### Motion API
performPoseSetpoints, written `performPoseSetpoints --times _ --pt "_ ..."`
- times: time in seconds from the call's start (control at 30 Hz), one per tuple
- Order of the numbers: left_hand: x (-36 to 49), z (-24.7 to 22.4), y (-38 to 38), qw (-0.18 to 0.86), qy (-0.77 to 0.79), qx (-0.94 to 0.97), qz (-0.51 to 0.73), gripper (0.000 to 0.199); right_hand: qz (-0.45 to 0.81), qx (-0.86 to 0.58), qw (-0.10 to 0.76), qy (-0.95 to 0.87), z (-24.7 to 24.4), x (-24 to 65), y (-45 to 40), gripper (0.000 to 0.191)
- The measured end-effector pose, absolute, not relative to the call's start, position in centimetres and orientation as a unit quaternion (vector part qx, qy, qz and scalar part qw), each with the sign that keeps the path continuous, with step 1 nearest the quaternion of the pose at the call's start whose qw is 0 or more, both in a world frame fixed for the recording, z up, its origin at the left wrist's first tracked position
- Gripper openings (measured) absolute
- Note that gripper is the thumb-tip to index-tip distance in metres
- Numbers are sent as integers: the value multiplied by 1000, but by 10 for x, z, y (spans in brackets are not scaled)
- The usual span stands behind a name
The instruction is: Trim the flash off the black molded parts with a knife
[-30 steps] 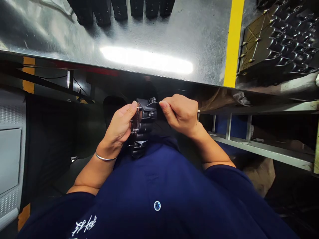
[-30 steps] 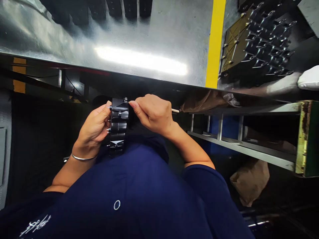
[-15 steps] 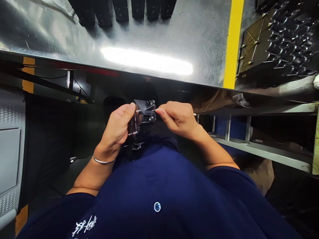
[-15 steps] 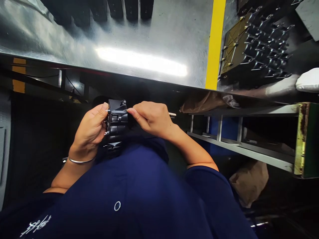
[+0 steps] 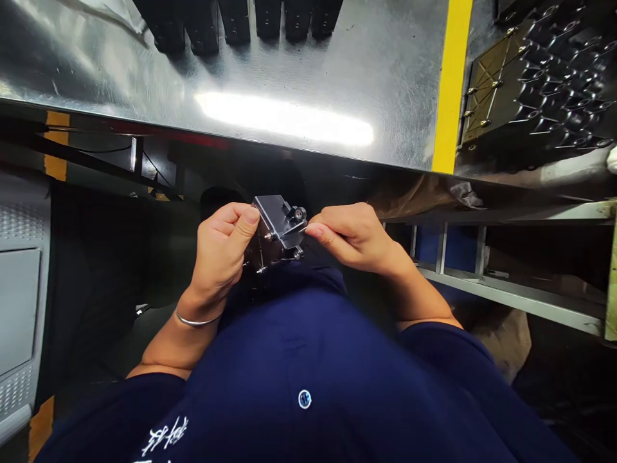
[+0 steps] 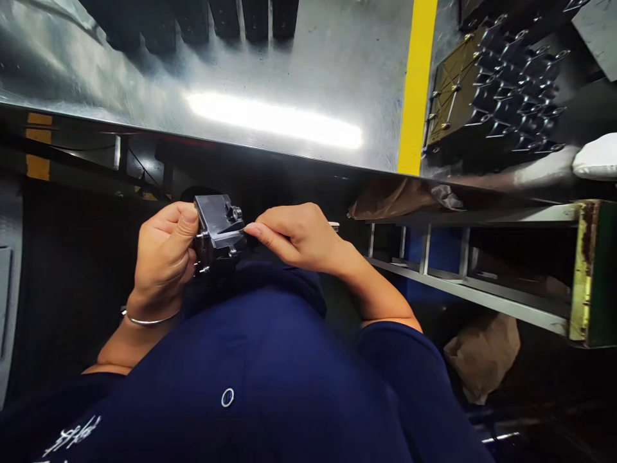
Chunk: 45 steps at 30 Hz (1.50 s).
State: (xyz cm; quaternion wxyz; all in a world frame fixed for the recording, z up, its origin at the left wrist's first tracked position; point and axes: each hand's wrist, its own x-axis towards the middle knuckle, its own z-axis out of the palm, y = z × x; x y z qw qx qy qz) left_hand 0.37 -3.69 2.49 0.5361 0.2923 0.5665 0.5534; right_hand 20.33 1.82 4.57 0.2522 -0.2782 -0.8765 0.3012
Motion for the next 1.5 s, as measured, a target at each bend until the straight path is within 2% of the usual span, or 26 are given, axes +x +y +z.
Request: performPoseSetpoints --times 0.23,0.37,0.47,0.63,0.73,0.87,1.07,1.5 --pt "3 28 -44 531 556 345 538 36 487 -213 217 -819 54 212 22 38" --pt "2 26 -42 512 544 352 564 30 579 -232 286 -728 43 217 21 46" --pt "1 21 -38 490 558 328 584 31 521 -294 369 -711 34 212 17 42" --pt "6 18 -27 445 560 300 631 31 433 -341 454 -700 32 178 15 35" --pt "9 28 -18 435 521 342 650 26 412 -392 514 -642 44 155 27 28" --pt "8 52 -5 413 497 397 652 17 398 -368 562 -625 69 142 49 21" --pt "-1 65 3 350 503 410 676 15 368 -299 551 -687 80 145 56 20" --pt "-2 70 -6 380 477 414 675 17 343 -293 514 -730 82 149 51 18"
